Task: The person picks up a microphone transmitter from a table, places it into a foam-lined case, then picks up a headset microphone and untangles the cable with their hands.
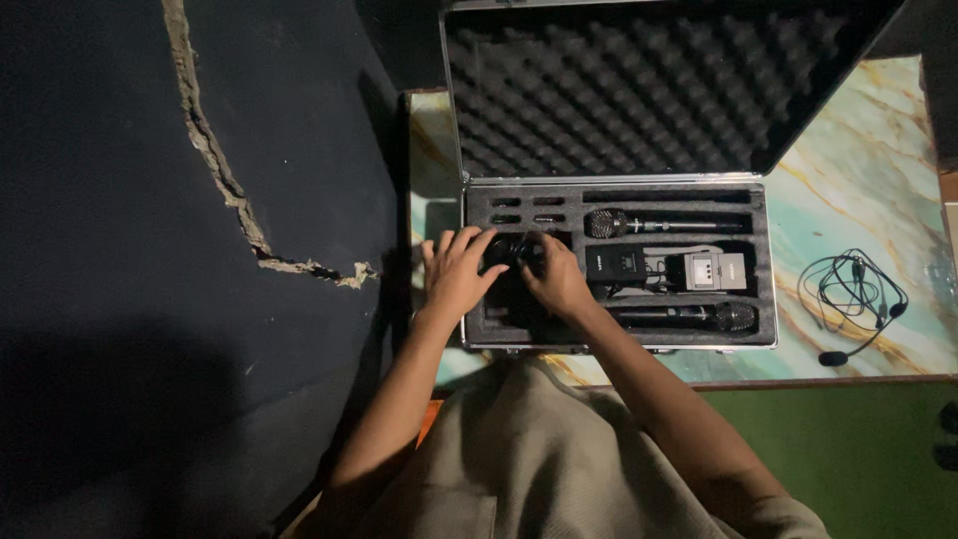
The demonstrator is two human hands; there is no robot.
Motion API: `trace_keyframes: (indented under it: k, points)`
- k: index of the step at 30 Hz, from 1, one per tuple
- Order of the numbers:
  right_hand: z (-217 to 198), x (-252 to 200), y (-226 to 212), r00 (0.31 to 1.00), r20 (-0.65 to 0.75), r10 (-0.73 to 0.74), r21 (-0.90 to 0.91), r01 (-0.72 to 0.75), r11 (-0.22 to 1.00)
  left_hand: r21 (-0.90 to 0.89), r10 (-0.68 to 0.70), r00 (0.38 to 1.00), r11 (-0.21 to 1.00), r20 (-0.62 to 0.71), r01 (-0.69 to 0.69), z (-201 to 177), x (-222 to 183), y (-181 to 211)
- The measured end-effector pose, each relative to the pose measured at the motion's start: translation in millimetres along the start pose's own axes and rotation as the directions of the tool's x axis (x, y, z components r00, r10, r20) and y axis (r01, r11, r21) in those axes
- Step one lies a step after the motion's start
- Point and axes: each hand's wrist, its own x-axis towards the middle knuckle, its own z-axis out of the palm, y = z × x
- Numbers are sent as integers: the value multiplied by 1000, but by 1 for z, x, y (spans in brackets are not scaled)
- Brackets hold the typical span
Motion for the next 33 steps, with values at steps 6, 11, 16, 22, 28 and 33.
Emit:
trace_keyframes:
  k: [6, 11, 16, 22, 28, 33]
  points:
    - [4, 2, 4, 993, 45, 111, 76, -115, 990, -32, -50, 999, 998, 14, 51, 0, -3, 5]
    - [3, 0, 7, 997, 2, 79, 3, -79, 997, -33, -66, 998, 997, -6, 66, 3, -2, 8]
    - [-6, -4, 5, 999, -38, 30, -49, -32, 998, -35, -78, 997, 996, -15, 77, -3, -2, 15]
    - [-45, -10, -39, 999, -36, 21, -51, -23, 998, -123, -98, 986, 989, -134, 81, -38, 4, 37]
    - [-118, -23, -125, 988, -77, -135, 61, 140, 988, -509, -45, 972, 857, -232, -82, -113, 2, 69]
    - [-172, -47, -190, 960, -131, -246, 78, 258, 963, -469, 92, 941, 848, -326, -245, -169, -14, 105]
